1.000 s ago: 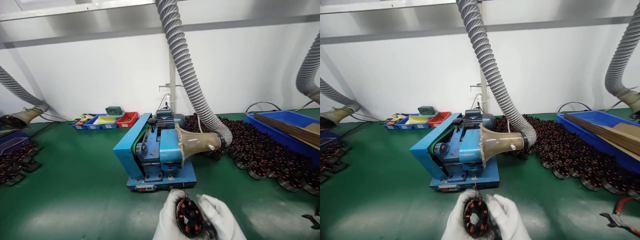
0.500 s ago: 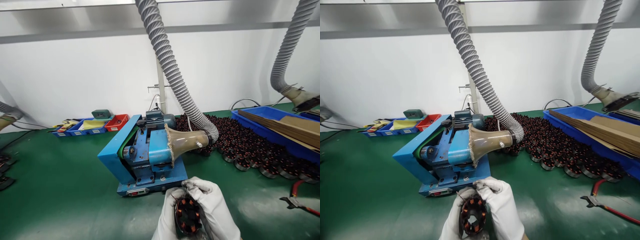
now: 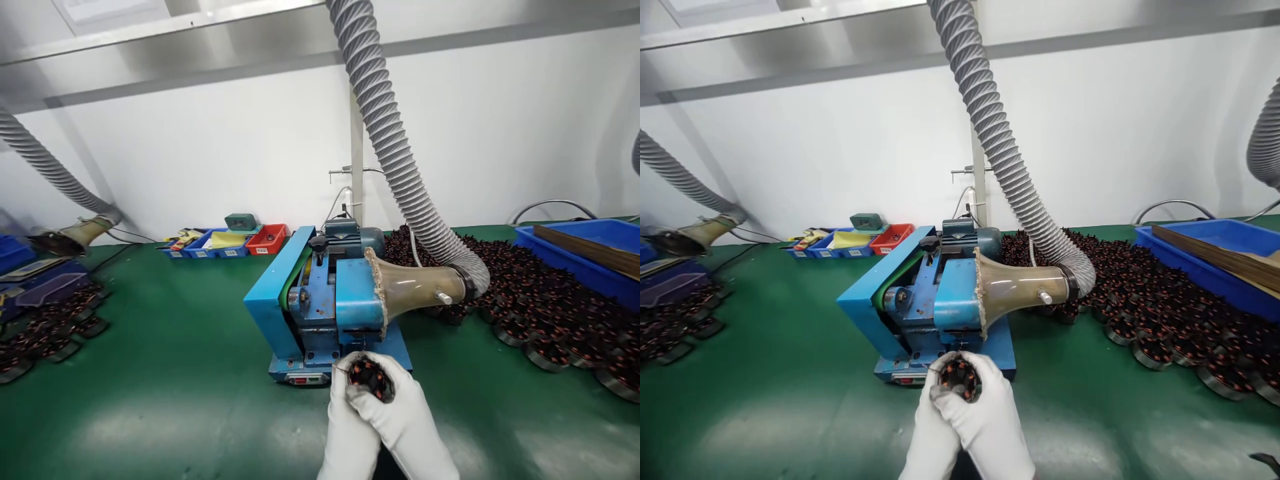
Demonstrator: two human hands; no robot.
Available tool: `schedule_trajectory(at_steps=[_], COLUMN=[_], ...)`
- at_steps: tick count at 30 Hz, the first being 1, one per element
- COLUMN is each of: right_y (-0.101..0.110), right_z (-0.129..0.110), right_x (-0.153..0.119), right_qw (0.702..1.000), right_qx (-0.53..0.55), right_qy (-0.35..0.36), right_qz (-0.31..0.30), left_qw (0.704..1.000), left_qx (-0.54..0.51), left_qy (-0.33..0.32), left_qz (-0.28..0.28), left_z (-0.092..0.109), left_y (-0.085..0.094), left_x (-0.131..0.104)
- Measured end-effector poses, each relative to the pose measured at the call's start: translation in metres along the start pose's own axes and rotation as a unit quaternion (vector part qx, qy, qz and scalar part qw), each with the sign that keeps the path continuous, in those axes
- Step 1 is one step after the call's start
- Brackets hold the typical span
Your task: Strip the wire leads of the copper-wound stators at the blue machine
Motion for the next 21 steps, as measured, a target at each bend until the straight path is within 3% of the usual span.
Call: schedule_trajectory(at_steps=[7, 14, 18, 21], right_y=[0.0, -0.002, 0.002, 0.015], right_z=[-0.013, -0.008, 0.001, 0.013], right_x=[0.022, 0.027, 0.014, -0.01], right_qw=[0.998, 0.999, 0.999, 1.0], right_qx=[-0.055, -0.043, -0.047, -0.001], right_qy=[0.033, 0.023, 0.011, -0.012], right_qz=[-0.002, -0.001, 0.001, -0.003], left_qw=[1.0, 0.999, 0.998, 0.994], left_qx=[0.009, 0.032, 0.036, 0.051], left_qy=[0.006, -0.009, -0.013, -0.058], left_qz=[-0.018, -0.034, -0.041, -0.075], left_z=[-0.003, 0.002, 0.001, 0.001], left_y=[-0.008, -0.014, -0.007, 0.004], left_x=[0.017, 0.02, 0.008, -0.011])
Point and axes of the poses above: each hand's wrist, its own x-axis towards the middle knuckle, its own y-axis out of the back of the hand, z = x × y, the point moved 3 cm from there along x, towards the middle knuckle, and after that the axes turned 15 degrees about -y, right-handed, at the moved point
